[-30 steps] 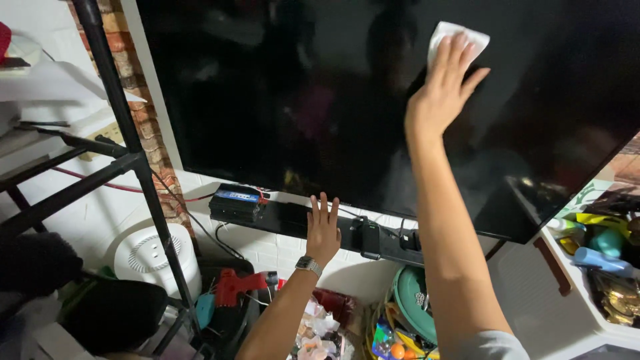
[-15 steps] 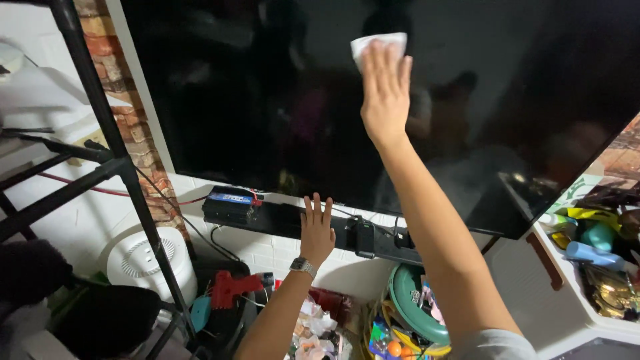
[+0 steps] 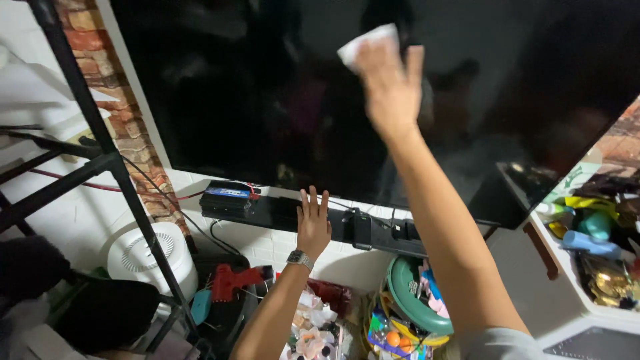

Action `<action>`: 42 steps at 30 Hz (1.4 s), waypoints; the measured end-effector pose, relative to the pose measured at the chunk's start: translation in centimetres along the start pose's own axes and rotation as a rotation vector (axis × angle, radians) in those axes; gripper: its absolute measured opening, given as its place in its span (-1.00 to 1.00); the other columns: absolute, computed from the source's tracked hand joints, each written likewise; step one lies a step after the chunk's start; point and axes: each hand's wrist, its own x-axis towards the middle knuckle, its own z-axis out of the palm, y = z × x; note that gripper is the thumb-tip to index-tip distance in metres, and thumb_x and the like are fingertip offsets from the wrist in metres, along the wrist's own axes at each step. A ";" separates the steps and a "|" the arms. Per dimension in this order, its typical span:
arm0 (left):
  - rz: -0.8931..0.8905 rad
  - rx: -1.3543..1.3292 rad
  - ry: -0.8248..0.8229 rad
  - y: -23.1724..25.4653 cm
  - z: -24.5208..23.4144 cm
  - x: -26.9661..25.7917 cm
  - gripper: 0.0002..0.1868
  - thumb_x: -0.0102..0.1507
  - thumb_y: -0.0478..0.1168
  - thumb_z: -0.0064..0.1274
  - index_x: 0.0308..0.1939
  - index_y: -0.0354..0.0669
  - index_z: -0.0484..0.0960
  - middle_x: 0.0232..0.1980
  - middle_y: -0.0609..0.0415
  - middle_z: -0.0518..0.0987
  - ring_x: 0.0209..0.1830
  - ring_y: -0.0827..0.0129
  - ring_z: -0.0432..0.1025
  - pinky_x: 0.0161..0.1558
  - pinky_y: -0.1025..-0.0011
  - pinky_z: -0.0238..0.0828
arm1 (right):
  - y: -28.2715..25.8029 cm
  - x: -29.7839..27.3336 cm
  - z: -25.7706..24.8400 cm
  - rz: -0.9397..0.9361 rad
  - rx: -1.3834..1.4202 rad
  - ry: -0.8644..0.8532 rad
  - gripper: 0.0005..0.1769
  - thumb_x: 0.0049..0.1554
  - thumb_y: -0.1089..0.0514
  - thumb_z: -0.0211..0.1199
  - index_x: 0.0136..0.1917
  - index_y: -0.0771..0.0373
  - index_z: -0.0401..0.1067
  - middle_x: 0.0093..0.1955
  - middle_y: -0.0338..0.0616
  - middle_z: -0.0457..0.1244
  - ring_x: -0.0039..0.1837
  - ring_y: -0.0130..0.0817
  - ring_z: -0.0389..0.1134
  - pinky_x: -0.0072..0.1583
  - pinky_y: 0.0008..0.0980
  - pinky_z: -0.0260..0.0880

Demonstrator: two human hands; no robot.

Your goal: Clean a TV screen using a white wipe.

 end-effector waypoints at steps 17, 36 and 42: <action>0.010 0.064 -0.053 0.1 -0.2 0.4 0.08 0.20 -0.09 0.18 0.62 -0.18 -0.19 0.63 -0.43 -0.24 0.62 -0.36 -0.28 0.38 -0.21 0.13 | 5.1 1.9 -0.2 0.649 -0.216 0.265 -0.29 0.25 0.35 -0.01 0.66 0.36 0.11 0.71 0.12 -0.02 0.73 0.06 -0.11 0.62 0.31 -0.30; 0.038 0.038 0.029 0.4 -0.1 0.7 0.03 0.21 -0.15 0.18 0.61 -0.12 -0.15 0.62 -0.39 -0.16 0.60 -0.36 -0.22 0.32 -0.23 0.19 | 7.8 5.8 -3.3 0.855 -0.373 0.152 -0.38 0.46 -0.06 -0.01 0.62 0.35 0.11 0.68 0.15 -0.09 0.69 0.13 -0.19 0.57 0.33 -0.31; 0.037 0.023 0.060 0.5 -0.3 0.6 0.01 0.21 -0.16 0.18 0.61 -0.11 -0.11 0.62 -0.39 -0.14 0.61 -0.35 -0.20 0.36 -0.20 0.18 | 2.2 7.2 -1.8 0.292 -0.065 -0.011 -0.30 0.32 -0.03 0.10 0.61 0.31 0.10 0.62 0.26 -0.05 0.66 0.21 -0.18 0.57 0.29 -0.27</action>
